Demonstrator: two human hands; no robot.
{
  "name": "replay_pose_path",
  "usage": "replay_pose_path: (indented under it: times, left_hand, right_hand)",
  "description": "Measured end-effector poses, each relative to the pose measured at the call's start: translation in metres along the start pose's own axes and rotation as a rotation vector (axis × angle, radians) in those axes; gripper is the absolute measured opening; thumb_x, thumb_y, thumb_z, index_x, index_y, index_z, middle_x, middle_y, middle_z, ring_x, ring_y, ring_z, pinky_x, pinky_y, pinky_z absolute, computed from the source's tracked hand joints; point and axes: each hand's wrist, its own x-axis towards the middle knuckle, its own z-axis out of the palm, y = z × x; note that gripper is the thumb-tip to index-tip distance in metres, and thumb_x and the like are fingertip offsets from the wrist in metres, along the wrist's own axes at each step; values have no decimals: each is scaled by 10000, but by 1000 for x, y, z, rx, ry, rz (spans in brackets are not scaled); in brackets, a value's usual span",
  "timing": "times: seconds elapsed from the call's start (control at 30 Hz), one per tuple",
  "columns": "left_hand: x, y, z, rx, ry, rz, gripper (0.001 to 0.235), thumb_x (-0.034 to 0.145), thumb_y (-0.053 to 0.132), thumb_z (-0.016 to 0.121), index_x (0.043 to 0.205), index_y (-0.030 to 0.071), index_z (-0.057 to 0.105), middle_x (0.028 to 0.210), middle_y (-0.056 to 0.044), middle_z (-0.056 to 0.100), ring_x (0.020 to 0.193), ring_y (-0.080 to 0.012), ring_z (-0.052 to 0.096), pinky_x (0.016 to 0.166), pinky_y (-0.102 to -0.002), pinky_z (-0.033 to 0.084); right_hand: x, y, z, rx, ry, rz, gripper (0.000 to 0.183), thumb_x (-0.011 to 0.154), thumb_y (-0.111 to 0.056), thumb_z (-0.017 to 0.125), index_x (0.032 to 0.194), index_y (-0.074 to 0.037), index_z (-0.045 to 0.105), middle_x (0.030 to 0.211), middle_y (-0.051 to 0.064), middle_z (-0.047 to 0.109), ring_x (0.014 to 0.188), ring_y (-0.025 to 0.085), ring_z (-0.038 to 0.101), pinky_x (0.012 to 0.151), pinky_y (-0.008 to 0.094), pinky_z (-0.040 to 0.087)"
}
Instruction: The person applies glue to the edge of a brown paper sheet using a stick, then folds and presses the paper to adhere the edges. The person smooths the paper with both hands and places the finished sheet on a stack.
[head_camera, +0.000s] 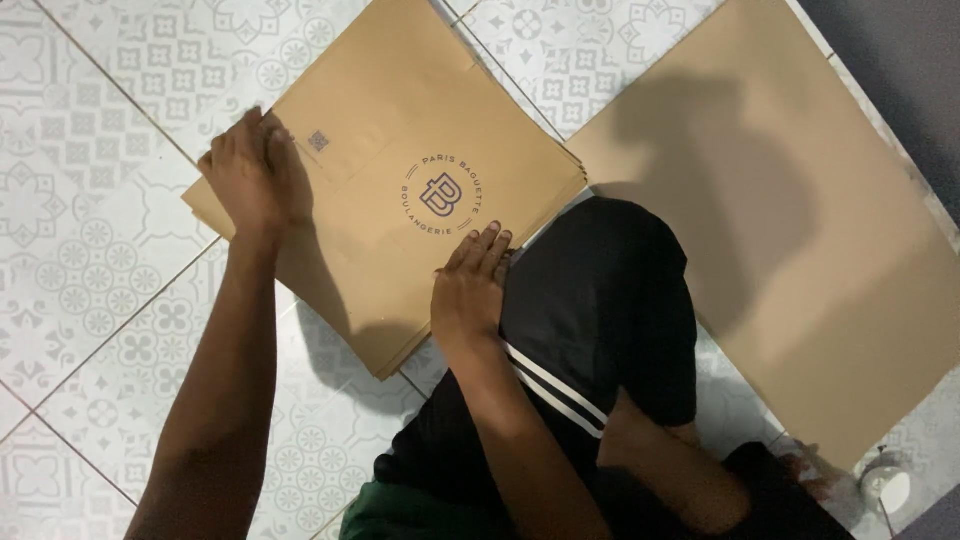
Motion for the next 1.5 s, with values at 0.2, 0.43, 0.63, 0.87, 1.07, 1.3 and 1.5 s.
replay_pose_path:
  times: [0.2,0.43,0.63,0.87,1.07,1.3,1.5]
  left_hand:
    - [40,11,-45,-229,-518,-173,348,1038,391,356,862,92,370,805,-139,575,729,-352,457,672,-495,380]
    - [43,3,-42,-311,-591,-159,261,1001,340,354,951,104,453,883,-55,609,793,-298,536,754,-444,421]
    - [27,-45,2,-296,-457,72,558,1105,249,382,1599,5,298,1399,-343,584,1216,-504,571,930,-559,460]
    - [-63,38,-17,37,-306,210,710,1093,504,425,1656,87,311,1687,-246,244,1555,-459,149,1200,-681,42]
    - [-83,34,4,127,-244,265,776,1080,623,392,1642,90,352,1670,-233,283,1560,-430,158,1199,-663,26]
    - [-84,34,7,225,-200,344,813,1044,607,440,1605,19,422,1623,-309,362,1519,-506,278,1147,-748,162]
    - [-71,50,-10,356,-282,371,836,1003,613,469,1551,-17,447,1544,-317,424,1438,-516,418,1077,-701,391]
  right_hand:
    - [-9,12,-2,77,246,-154,796,968,-469,619,1504,87,424,1564,348,366,1445,535,353,1157,578,381]
    - [-5,15,-26,-52,-281,-242,949,972,-625,491,1597,24,193,1630,384,135,1469,612,162,1149,637,265]
    - [-10,20,-30,105,60,-229,773,923,-475,605,1492,25,453,1577,356,340,1475,559,258,1212,652,191]
    - [-7,15,-19,165,362,-198,589,831,-311,735,1312,6,614,1353,297,543,1322,516,495,1074,616,411]
    - [-4,15,-12,133,355,-177,611,757,-291,777,1267,3,611,1309,298,544,1278,509,538,1068,589,440]
    - [42,31,2,331,323,-204,322,796,-158,718,1024,67,711,959,240,618,889,399,668,563,484,612]
    - [62,101,-60,854,262,-437,172,938,-151,667,1072,-55,717,970,137,677,909,347,710,661,421,587]
